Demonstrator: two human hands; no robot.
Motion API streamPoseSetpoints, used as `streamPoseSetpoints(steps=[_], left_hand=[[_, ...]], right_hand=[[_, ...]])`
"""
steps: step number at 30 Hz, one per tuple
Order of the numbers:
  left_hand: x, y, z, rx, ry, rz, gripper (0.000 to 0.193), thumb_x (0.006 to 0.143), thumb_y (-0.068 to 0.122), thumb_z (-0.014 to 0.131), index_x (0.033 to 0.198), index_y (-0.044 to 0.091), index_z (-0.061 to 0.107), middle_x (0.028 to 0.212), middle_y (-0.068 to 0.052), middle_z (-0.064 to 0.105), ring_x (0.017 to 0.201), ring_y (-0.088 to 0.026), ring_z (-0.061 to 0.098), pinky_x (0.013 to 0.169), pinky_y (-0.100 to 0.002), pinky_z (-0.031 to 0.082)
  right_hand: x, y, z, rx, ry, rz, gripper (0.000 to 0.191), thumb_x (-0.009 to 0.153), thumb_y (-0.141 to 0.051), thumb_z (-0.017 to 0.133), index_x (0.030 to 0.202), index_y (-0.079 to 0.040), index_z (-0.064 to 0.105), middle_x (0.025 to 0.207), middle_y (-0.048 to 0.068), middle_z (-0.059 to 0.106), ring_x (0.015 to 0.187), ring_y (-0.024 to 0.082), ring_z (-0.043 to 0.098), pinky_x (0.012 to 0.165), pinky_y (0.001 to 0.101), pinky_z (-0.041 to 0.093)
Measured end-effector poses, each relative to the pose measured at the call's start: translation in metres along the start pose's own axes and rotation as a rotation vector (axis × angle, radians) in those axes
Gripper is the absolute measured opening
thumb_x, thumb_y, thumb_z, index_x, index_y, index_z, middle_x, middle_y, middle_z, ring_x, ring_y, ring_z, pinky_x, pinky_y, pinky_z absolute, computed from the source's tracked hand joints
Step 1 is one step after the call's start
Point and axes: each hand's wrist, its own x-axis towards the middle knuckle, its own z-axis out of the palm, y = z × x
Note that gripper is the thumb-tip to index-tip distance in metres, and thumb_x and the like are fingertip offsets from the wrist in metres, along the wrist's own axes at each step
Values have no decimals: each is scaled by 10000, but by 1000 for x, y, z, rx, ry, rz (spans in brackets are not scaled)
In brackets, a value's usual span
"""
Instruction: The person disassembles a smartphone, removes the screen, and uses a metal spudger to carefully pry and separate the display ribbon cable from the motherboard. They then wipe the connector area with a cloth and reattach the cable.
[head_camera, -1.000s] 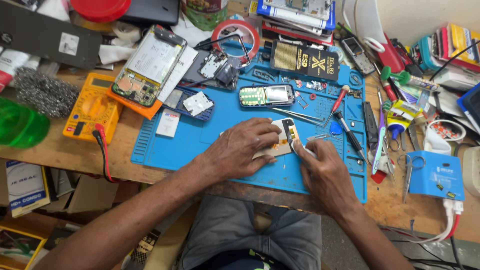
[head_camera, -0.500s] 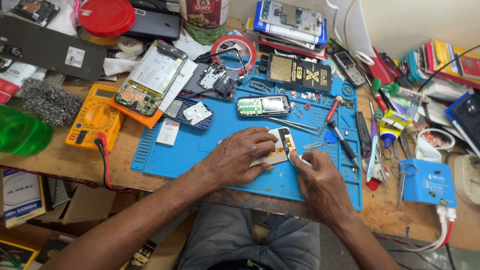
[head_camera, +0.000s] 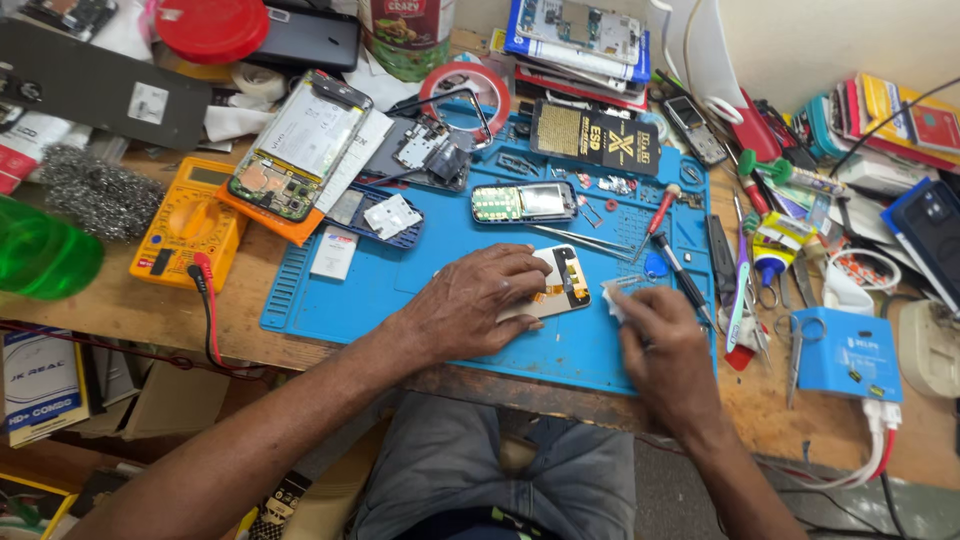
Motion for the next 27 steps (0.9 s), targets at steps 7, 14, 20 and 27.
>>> streamPoseSetpoints(steps=[7,14,20,27], left_hand=[[0,0,2,8,-1,10,394,785,203,828,1123,58,687,1295,-77,657,1323,-301,551,1094,-431,463],[-1,-1,3,-6,-9,-2,394,799,218,821,1133,57,687,1296,-80,656,1325,-307,547,1100,-440,449],[0,-2,3,20,1,26,387,807,223,818,1128,60,679,1299,-81,654,1334,-315,545,1122,-447,442],[-1,0,1,8,9,18,377,798,225,820,1102,60,670,1291,-74,657,1315,-317,556,1077,-441,474]], right_hand=[[5,-1,4,41,-7,-109,434,817,50,693,1235,-62,718,1043,131,680,962,254,666,824,369,575],[9,-10,5,-142,-107,-264,489,771,24,723,1252,-52,679,1021,144,639,917,305,621,803,429,542],[8,-13,6,-137,-95,-257,493,780,33,721,1263,-46,663,1026,156,634,938,312,619,810,430,544],[7,-9,11,-141,-78,-240,497,783,40,711,1265,-71,664,1019,168,642,955,321,629,832,435,547]])
